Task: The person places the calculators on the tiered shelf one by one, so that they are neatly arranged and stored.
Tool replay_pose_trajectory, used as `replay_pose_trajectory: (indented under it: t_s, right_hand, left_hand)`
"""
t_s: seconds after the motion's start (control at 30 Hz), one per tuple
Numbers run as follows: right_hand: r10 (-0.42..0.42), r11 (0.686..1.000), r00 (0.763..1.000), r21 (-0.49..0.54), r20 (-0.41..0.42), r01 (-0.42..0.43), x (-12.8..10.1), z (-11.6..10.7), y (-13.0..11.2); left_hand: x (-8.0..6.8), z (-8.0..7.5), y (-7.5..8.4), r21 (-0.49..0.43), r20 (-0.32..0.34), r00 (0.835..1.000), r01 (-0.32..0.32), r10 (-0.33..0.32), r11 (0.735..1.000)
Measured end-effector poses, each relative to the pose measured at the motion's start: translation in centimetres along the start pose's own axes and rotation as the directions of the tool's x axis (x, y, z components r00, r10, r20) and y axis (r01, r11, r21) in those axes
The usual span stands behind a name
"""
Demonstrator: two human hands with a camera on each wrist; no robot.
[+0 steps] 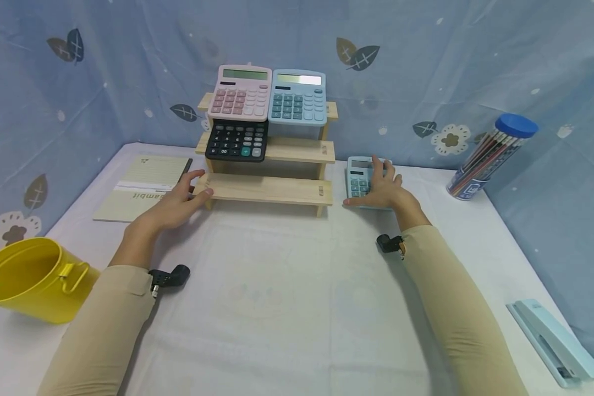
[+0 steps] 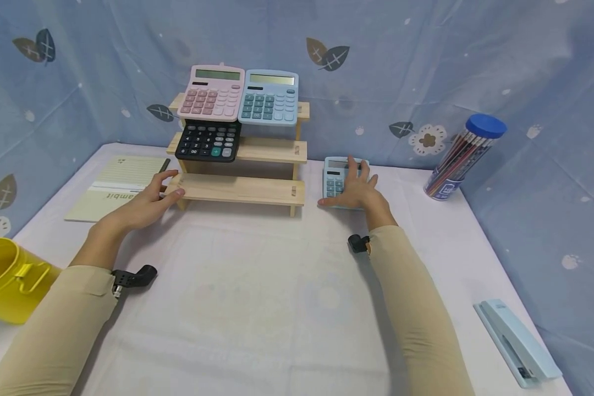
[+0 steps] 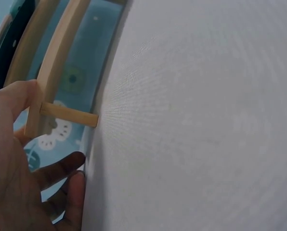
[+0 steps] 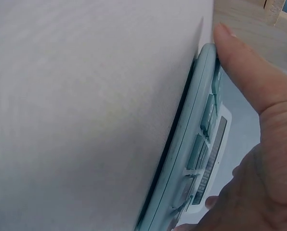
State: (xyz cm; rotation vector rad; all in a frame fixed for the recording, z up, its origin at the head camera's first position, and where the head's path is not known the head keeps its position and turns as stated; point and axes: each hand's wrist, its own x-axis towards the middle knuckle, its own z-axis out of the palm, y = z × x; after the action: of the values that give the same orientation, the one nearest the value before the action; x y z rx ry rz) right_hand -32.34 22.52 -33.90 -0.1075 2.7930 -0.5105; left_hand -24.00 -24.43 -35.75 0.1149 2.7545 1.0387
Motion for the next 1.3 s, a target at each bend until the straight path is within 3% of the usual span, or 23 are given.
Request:
replay_pose_trajectory:
  t_s: [0.33,0.57,0.73,1.07,1.3]
  right_hand:
    - [0.010,0.999,1.000,-0.050,-0.015,-0.010,-0.4,-0.6,-0.3]
    - [0.005,0.998,0.998,0.060,-0.069,-0.001,-0.8,-0.2,0.4]
    - [-0.020,0.996,0.993,0.082,-0.120,0.030,-1.6,-0.4,0.5]
    - [-0.127,0.981,0.960,0.112,-0.248,0.159,-3.9,-1.0,0.8]
    - [-0.187,0.965,0.930,0.117,-0.317,0.234,-5.9,-1.2,-0.6]
  left_hand:
    - [-0.1,-0.1,0.1,0.001,0.004,1.000,0.001,-0.001,1.000]
    - [0.0,0.3,-0.2,-0.001,0.003,1.000,0.001,-0.001,1.000]
    - [0.0,0.2,-0.4,-0.005,-0.007,1.000,-0.007,0.007,1.000]
    - [0.0,0.0,-0.1,0.010,-0.009,1.000,-0.016,0.016,1.000]
    - [-0.3,0.2,0.0,-0.002,-0.006,1.000,-0.026,0.026,1.000]
